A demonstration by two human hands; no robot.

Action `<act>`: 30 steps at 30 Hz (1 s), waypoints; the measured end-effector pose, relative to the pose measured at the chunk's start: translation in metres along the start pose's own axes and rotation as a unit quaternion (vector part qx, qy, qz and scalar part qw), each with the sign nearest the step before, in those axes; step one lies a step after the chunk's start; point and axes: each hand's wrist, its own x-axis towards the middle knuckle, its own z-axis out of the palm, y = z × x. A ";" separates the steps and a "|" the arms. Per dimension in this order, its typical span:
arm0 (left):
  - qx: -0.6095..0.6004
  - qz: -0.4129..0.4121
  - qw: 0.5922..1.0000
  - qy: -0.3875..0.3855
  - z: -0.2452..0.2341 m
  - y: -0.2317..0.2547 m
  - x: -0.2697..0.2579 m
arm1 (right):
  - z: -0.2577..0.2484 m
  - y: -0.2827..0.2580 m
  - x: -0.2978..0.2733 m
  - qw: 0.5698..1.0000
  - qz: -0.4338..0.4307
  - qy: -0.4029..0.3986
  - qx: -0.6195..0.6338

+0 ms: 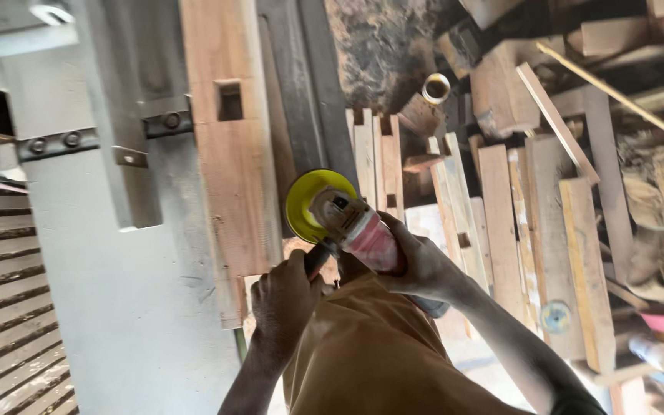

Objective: The person uses a handheld angle grinder with a sanding disc to smooth the surface of a wooden plank. The person moves the tool along the length of the plank, generating sawdust, while another person stands nearby.

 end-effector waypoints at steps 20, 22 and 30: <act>-0.182 -0.276 0.910 0.250 0.072 0.069 -0.054 | -0.062 -0.039 0.089 0.922 -0.217 -0.206 -0.246; -0.235 -0.336 0.875 0.258 0.080 0.080 -0.069 | -0.055 -0.059 0.090 0.893 -0.257 -0.255 -0.269; -0.271 -0.471 0.783 0.302 0.158 0.060 -0.092 | -0.018 -0.094 0.113 0.816 -0.312 -0.415 -0.255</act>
